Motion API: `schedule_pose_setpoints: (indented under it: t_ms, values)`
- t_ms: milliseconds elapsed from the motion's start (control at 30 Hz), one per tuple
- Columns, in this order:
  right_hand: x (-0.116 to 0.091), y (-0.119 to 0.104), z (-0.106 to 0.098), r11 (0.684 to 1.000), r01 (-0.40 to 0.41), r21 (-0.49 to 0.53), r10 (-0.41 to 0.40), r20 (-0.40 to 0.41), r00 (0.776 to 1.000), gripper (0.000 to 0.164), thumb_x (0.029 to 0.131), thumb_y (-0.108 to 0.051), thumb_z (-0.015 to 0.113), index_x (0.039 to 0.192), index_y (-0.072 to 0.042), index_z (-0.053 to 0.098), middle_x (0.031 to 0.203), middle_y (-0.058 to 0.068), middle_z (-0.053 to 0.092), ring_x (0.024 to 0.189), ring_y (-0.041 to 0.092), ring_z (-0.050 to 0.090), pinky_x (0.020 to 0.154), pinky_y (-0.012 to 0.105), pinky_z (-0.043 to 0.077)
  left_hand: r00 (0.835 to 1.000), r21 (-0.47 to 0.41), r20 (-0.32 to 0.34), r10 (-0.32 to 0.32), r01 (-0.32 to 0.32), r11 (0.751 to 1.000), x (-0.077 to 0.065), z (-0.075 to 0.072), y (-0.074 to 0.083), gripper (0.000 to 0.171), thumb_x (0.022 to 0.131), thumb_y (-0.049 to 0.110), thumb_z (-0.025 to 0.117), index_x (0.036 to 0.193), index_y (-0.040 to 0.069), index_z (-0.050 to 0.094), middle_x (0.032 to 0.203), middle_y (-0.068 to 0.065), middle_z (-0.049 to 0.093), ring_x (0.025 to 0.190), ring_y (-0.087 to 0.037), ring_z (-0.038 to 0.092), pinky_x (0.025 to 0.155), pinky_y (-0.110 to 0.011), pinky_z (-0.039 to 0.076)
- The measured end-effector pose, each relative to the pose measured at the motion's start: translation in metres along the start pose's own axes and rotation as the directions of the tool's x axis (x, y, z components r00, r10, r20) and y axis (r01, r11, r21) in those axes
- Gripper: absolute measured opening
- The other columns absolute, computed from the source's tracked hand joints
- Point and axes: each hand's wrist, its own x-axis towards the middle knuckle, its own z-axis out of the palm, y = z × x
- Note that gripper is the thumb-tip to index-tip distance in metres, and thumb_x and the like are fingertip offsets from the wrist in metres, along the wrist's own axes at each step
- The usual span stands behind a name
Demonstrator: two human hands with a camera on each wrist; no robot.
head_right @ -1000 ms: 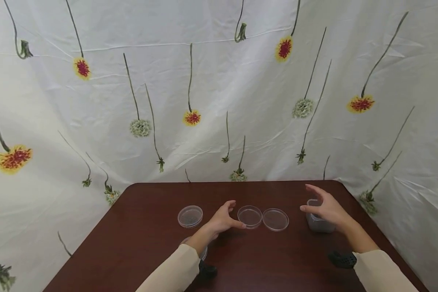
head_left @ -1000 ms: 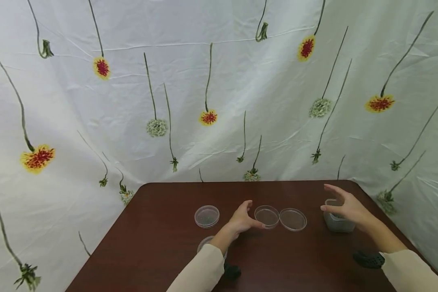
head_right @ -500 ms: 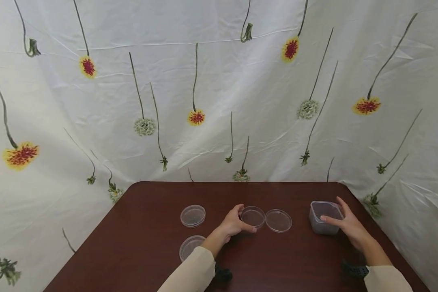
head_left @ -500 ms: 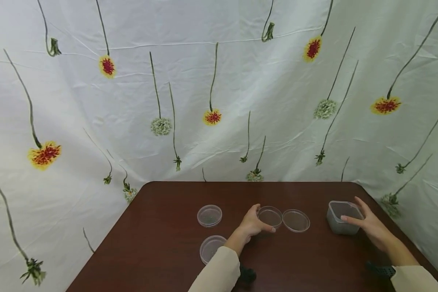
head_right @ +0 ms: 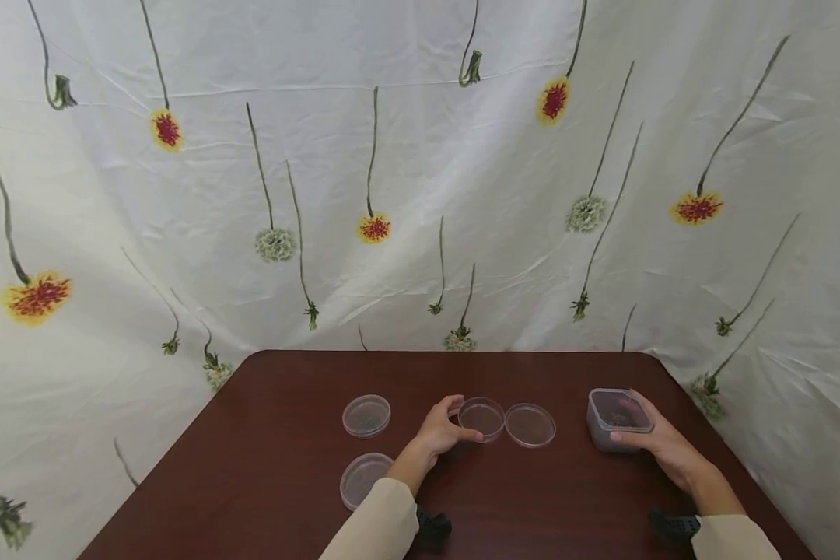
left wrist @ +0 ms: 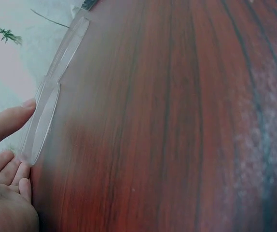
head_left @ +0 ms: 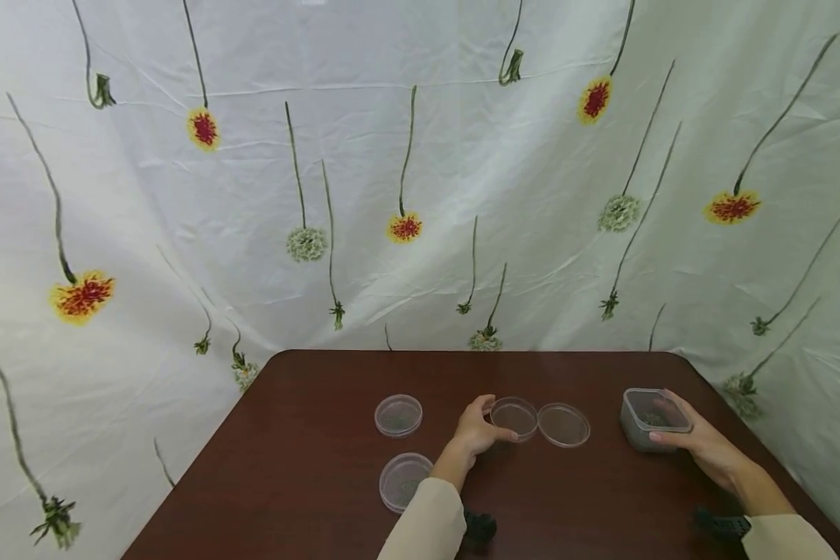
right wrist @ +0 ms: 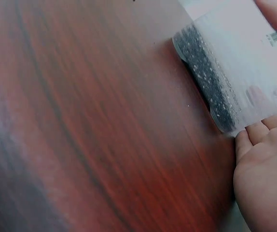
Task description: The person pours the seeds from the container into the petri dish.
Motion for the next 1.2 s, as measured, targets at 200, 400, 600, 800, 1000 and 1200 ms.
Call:
schedule_pose_setpoints:
  t_ms: [200, 400, 600, 800, 1000, 1200]
  values:
    - [-0.001, 0.004, -0.003, 1.0, -0.006, 0.015, 0.006, 0.022, 1.0, 0.096, 0.101, -0.008, 0.067, 0.163, 0.003, -0.006, 0.156, 0.007, 0.031, 0.137, 0.018, 0.032, 0.086, 0.014, 0.042, 1.0, 0.012, -0.007, 0.008, -0.008, 1.0, 0.001, 0.001, -0.003, 0.08, 0.08, 0.01, 0.092, 0.149, 0.004, 0.051, 0.142, -0.017, 0.056, 0.134, -0.04, 0.048, 0.108, -0.055, 0.044]
    - [0.001, 0.005, -0.004, 1.0, -0.002, 0.028, 0.001, 0.026, 1.0, 0.095, 0.1, -0.007, 0.068, 0.163, 0.004, -0.002, 0.148, -0.004, 0.036, 0.114, -0.015, 0.041, 0.087, 0.014, 0.044, 1.0, 0.027, 0.009, -0.005, 0.005, 1.0, 0.0, -0.002, -0.005, 0.082, 0.08, 0.011, 0.092, 0.15, 0.005, 0.05, 0.145, -0.017, 0.055, 0.136, -0.042, 0.047, 0.107, -0.056, 0.045]
    - [0.004, 0.004, -0.002, 1.0, -0.019, 0.002, 0.019, -0.006, 1.0, 0.095, 0.099, -0.009, 0.07, 0.162, 0.006, 0.0, 0.156, 0.016, 0.031, 0.11, -0.018, 0.041, 0.086, 0.014, 0.045, 1.0, 0.074, 0.019, 0.023, -0.024, 0.997, 0.0, -0.003, -0.003, 0.083, 0.078, 0.008, 0.092, 0.15, 0.004, 0.051, 0.144, -0.018, 0.056, 0.136, -0.042, 0.047, 0.108, -0.055, 0.044]
    - [0.007, 0.001, 0.002, 1.0, -0.023, 0.014, 0.023, -0.032, 0.999, 0.093, 0.102, -0.012, 0.068, 0.162, 0.007, -0.002, 0.16, 0.031, 0.021, 0.108, -0.018, 0.042, 0.085, 0.014, 0.045, 0.999, 0.073, 0.036, 0.037, -0.04, 0.997, -0.002, -0.004, -0.001, 0.081, 0.079, 0.008, 0.092, 0.149, 0.002, 0.051, 0.144, -0.018, 0.056, 0.136, -0.04, 0.047, 0.109, -0.054, 0.043]
    - [0.017, -0.008, 0.014, 1.0, -0.003, 0.02, 0.004, -0.037, 0.999, 0.095, 0.101, -0.013, 0.069, 0.161, 0.008, 0.0, 0.161, 0.037, 0.014, 0.108, -0.018, 0.044, 0.085, 0.012, 0.046, 0.999, 0.087, 0.03, 0.04, -0.042, 0.995, -0.003, -0.008, -0.001, 0.08, 0.08, 0.008, 0.091, 0.149, 0.002, 0.051, 0.145, -0.019, 0.055, 0.137, -0.042, 0.046, 0.109, -0.056, 0.042]
    - [0.022, -0.015, 0.024, 1.0, -0.001, -0.008, 0.001, -0.039, 0.999, 0.096, 0.098, -0.012, 0.073, 0.162, 0.008, 0.004, 0.161, 0.037, 0.018, 0.113, -0.011, 0.04, 0.085, 0.012, 0.046, 0.998, 0.078, 0.039, 0.059, -0.062, 0.995, -0.006, -0.008, -0.001, 0.078, 0.081, 0.009, 0.091, 0.148, 0.0, 0.052, 0.144, -0.019, 0.055, 0.137, -0.041, 0.047, 0.11, -0.055, 0.041]
